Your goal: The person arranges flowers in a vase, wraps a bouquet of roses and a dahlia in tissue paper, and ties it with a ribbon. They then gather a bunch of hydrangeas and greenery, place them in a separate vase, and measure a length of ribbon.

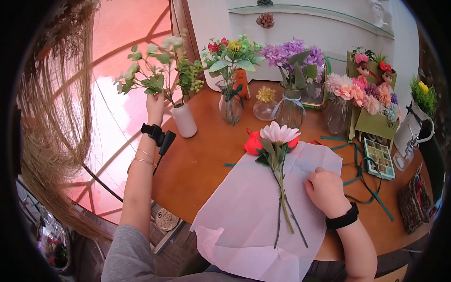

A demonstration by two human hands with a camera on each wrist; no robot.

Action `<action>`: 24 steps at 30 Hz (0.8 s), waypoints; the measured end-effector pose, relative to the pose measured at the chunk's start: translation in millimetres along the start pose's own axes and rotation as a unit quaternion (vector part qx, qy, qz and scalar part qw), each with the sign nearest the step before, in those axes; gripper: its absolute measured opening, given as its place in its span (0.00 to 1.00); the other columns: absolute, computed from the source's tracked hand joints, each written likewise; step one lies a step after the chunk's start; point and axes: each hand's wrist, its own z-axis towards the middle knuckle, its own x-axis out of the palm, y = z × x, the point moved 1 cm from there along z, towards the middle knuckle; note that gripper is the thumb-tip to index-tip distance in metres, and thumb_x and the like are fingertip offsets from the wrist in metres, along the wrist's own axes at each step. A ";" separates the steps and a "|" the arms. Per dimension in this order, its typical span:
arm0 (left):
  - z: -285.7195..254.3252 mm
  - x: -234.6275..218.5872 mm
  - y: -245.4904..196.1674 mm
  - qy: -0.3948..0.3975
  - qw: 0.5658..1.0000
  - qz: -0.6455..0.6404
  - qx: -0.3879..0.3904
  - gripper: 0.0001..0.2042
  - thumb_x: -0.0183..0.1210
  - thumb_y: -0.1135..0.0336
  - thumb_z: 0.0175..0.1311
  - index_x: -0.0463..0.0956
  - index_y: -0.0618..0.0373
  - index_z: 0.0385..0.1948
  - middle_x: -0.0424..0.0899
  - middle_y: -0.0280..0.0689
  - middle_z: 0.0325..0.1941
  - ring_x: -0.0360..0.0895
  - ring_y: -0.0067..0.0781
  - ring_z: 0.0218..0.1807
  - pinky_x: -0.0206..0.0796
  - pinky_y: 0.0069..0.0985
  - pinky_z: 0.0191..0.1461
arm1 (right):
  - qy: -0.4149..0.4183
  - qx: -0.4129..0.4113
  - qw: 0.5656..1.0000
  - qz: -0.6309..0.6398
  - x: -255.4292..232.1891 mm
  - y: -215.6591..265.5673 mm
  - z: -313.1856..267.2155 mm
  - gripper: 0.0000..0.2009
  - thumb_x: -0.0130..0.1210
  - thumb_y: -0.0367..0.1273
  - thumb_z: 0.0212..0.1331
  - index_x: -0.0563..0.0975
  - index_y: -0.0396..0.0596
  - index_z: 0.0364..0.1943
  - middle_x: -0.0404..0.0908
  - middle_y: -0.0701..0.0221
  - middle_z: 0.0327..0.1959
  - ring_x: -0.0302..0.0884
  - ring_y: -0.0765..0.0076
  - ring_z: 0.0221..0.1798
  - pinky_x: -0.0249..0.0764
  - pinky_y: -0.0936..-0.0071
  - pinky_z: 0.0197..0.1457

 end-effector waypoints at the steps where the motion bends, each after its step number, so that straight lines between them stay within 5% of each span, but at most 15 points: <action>1: -3.0 1.6 -5.8 -0.002 1.000 -0.001 0.001 0.09 0.45 0.70 0.60 0.62 0.63 0.39 0.74 0.41 0.40 0.75 0.30 0.40 0.71 0.21 0.36 | -0.001 -0.001 1.000 -0.001 0.0 -0.1 0.1 0.09 0.51 0.32 0.43 0.73 0.41 0.15 0.70 0.62 0.20 0.71 0.55 0.24 0.68 0.63 0.28; 4: -5.8 3.8 -13.8 -0.046 0.998 -0.008 0.038 0.09 0.46 0.70 0.59 0.63 0.64 0.38 0.74 0.39 0.37 0.73 0.26 0.36 0.71 0.22 0.36 | 0.003 0.003 1.000 -0.002 0.9 -0.8 -0.5 0.09 0.51 0.32 0.43 0.72 0.41 0.15 0.70 0.62 0.20 0.70 0.55 0.24 0.68 0.63 0.28; 7: -6.5 2.2 -27.3 -0.116 0.972 0.106 0.172 0.09 0.50 0.68 0.57 0.65 0.64 0.35 0.71 0.34 0.28 0.68 0.22 0.29 0.69 0.21 0.34 | 0.001 0.000 1.000 -0.001 1.5 -0.8 -1.7 0.09 0.51 0.32 0.43 0.72 0.41 0.15 0.70 0.62 0.20 0.70 0.55 0.25 0.68 0.63 0.28; 13: 8.5 -10.4 -57.3 -0.187 0.953 0.007 0.240 0.10 0.48 0.65 0.60 0.65 0.65 0.32 0.72 0.37 0.30 0.70 0.22 0.32 0.71 0.23 0.37 | 0.001 -0.001 1.000 0.005 1.0 -1.8 -1.5 0.08 0.50 0.31 0.43 0.73 0.41 0.14 0.69 0.61 0.19 0.70 0.55 0.24 0.68 0.63 0.28; 17: -26.6 -4.0 -116.3 -0.101 0.959 -0.068 0.256 0.12 0.42 0.64 0.63 0.61 0.66 0.37 0.73 0.44 0.36 0.74 0.28 0.32 0.71 0.24 0.37 | 0.012 0.006 1.000 0.022 -0.9 -5.1 2.5 0.09 0.49 0.31 0.44 0.73 0.41 0.15 0.70 0.60 0.19 0.70 0.54 0.25 0.67 0.63 0.28; 20: -49.7 -4.4 -132.8 0.013 0.982 -0.020 0.189 0.13 0.40 0.64 0.63 0.58 0.64 0.42 0.73 0.43 0.35 0.74 0.29 0.30 0.70 0.24 0.34 | 0.030 0.017 0.998 0.061 -12.3 1.7 9.6 0.10 0.49 0.33 0.45 0.73 0.41 0.15 0.72 0.59 0.20 0.71 0.53 0.26 0.67 0.62 0.29; 24: -108.6 19.1 -146.8 0.156 0.976 -0.113 0.098 0.13 0.43 0.65 0.62 0.56 0.61 0.44 0.72 0.40 0.34 0.74 0.25 0.25 0.66 0.18 0.25 | 0.090 0.004 0.986 0.140 -21.1 20.7 22.1 0.13 0.49 0.37 0.47 0.73 0.40 0.17 0.74 0.58 0.20 0.72 0.52 0.26 0.68 0.63 0.31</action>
